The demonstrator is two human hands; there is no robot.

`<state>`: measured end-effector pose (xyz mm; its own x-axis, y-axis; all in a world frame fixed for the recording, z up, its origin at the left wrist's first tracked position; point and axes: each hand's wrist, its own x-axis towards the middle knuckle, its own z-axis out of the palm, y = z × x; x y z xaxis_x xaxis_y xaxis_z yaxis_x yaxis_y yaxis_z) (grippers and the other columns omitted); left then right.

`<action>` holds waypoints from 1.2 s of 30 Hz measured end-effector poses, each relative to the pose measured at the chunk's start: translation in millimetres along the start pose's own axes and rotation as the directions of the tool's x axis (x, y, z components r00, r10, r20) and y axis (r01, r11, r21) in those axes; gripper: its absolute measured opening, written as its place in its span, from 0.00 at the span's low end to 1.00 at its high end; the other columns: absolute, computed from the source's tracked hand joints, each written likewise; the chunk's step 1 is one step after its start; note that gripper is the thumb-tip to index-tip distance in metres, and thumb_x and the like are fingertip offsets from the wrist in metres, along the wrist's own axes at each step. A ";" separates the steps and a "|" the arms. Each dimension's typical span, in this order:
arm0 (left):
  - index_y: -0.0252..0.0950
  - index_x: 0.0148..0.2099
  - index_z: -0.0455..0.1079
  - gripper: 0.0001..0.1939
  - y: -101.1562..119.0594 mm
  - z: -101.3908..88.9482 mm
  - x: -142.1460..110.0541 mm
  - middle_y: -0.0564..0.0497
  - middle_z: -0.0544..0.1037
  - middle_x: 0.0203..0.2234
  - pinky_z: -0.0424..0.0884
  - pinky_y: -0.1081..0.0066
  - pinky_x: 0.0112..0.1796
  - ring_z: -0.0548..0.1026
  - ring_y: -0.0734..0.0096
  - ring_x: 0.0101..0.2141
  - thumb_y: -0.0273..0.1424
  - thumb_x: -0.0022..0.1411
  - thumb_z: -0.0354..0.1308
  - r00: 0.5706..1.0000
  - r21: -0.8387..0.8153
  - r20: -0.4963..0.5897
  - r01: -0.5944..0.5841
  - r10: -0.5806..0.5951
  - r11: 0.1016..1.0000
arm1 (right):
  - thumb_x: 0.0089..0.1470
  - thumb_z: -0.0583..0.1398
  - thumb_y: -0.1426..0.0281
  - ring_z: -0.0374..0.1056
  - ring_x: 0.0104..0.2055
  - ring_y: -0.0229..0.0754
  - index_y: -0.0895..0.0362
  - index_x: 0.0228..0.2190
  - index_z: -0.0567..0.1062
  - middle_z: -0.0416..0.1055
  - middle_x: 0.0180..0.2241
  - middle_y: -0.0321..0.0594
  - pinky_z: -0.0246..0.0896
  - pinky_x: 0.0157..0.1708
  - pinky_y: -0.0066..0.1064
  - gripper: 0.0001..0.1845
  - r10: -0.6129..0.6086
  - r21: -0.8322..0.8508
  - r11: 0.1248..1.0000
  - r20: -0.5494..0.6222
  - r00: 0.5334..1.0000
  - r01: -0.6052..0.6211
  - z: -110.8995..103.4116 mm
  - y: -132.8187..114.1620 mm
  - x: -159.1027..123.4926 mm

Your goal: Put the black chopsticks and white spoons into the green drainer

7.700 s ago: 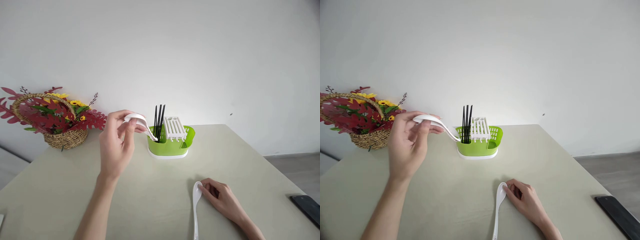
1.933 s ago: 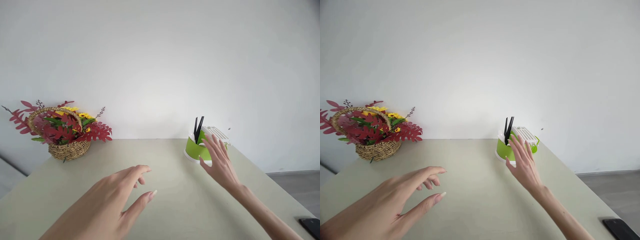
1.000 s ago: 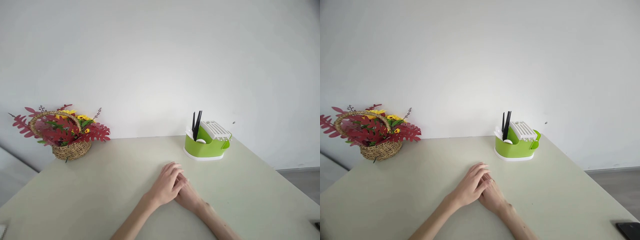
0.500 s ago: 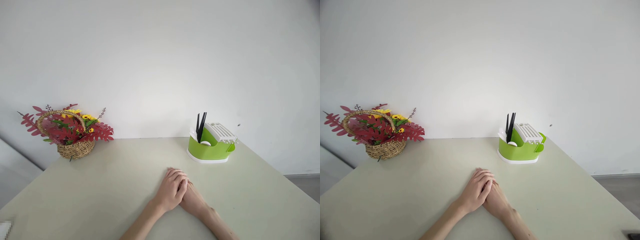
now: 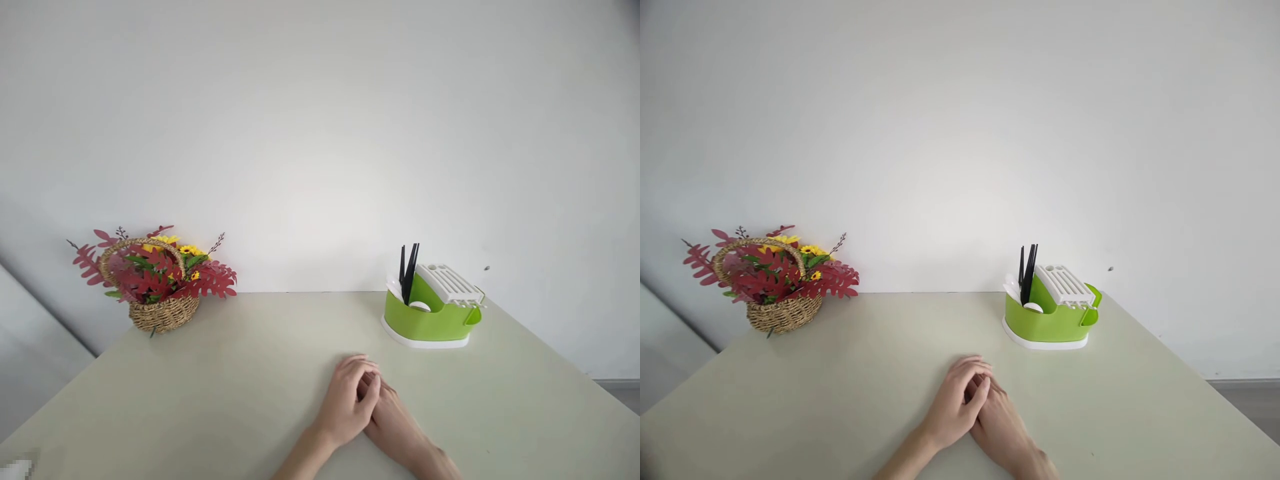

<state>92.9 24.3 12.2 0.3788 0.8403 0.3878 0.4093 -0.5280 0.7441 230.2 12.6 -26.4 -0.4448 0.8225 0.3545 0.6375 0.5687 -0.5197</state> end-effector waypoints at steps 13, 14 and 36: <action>0.41 0.41 0.58 0.09 -35.5 -18.7 3.6 0.59 0.60 0.26 0.65 0.72 0.32 0.64 0.72 0.27 0.38 0.65 0.55 0.840 -0.299 -0.352 0.317 -0.413 0.900 | 0.68 0.53 0.70 0.69 0.64 0.50 0.49 0.62 0.71 0.72 0.62 0.45 0.68 0.62 0.45 0.23 -0.058 0.062 0.996 -0.169 0.984 0.070 0.7 5.3 0.6; 0.42 0.39 0.56 0.09 -37.8 -20.9 3.4 0.60 0.58 0.25 0.62 0.73 0.30 0.61 0.73 0.26 0.37 0.64 0.55 0.837 -0.316 -0.354 0.312 -0.417 0.896 | 0.67 0.52 0.71 0.72 0.61 0.50 0.49 0.58 0.73 0.75 0.59 0.46 0.71 0.59 0.44 0.22 -0.039 0.096 0.994 -0.190 0.981 0.058 -0.4 5.0 0.2; 0.41 0.24 0.40 0.33 -34.1 -37.8 4.8 0.60 0.43 0.19 0.47 0.70 0.27 0.44 0.76 0.23 0.51 0.59 0.61 0.887 -0.334 -0.267 0.280 -0.376 0.900 | 0.39 0.47 0.71 0.57 0.21 0.40 0.50 0.12 0.58 0.57 0.13 0.33 0.49 0.26 0.29 0.09 0.436 0.513 0.804 -0.165 0.885 -0.300 5.8 19.9 -0.3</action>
<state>49.4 50.9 9.2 -0.0397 0.9769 0.2101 0.1978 -0.1984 0.9600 239.3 23.6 -41.4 -0.0120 0.9764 0.2155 0.3233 0.2077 -0.9232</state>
